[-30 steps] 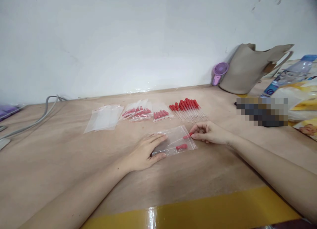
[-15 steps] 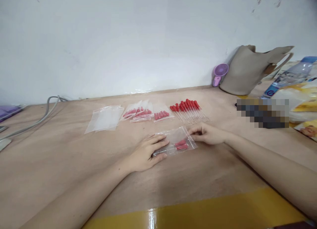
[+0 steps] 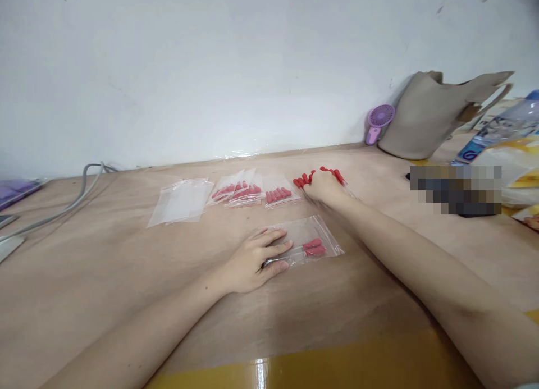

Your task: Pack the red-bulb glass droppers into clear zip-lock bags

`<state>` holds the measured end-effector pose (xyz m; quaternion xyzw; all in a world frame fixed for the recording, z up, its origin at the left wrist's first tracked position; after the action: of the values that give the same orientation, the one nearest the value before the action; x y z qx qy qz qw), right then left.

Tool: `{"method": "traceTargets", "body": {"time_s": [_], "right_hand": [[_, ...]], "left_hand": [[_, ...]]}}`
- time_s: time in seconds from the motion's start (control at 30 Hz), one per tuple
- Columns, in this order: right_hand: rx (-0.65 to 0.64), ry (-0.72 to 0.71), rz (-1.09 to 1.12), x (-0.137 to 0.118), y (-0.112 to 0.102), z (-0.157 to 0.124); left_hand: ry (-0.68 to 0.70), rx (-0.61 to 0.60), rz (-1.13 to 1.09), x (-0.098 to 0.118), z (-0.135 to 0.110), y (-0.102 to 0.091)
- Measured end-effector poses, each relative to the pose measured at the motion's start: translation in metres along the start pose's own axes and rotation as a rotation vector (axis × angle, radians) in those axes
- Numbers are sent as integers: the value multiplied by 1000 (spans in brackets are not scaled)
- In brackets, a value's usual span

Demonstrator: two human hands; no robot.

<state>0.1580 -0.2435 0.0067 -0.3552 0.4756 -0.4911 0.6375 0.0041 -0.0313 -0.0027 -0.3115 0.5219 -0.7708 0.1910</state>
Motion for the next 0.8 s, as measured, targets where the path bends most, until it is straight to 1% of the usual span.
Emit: {"method": "traceTargets", "body": {"time_s": [0.1,0.2,0.3,0.37,0.43,0.47,0.53,0.6,0.7,0.8], "right_hand": [[-15,21,-18,-1,3,6],[-11,44,-6,-2,-2,3],[60,33,77,-3,-14,-8],[141,-19,245,0,-21,-19],[217,-68,484,7,-25,-32],[242,-66,609,12,-26,-39],[255,-7,839,24,-28,-54],[221,90,1018,34,-29,-68],[177,204,1181,42,-31,-87],[144,291,1269,40,-28,-98]], "left_hand": [[-8,-2,0,0,0,0],[-9,1,-5,0,0,1],[-7,9,-12,0,-1,1],[-7,14,-16,-1,-1,2],[-8,21,-19,-1,-1,3],[-7,24,-20,-2,-1,3],[-7,28,-24,-2,-1,4],[-5,31,-29,-1,-1,3],[-9,34,-29,0,0,2],[-20,25,-26,1,0,0]]}}
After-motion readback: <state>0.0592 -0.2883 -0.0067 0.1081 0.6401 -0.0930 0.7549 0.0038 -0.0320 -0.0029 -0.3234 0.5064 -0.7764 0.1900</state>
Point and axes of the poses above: each hand's wrist, its own z-axis towards the middle knuckle, its own y-axis out of the palm, x = y × z, the point moved 1 cm from there along z, towards the middle knuckle, and after that the axes turned 6 degrees about x, right-handed, at the moved point
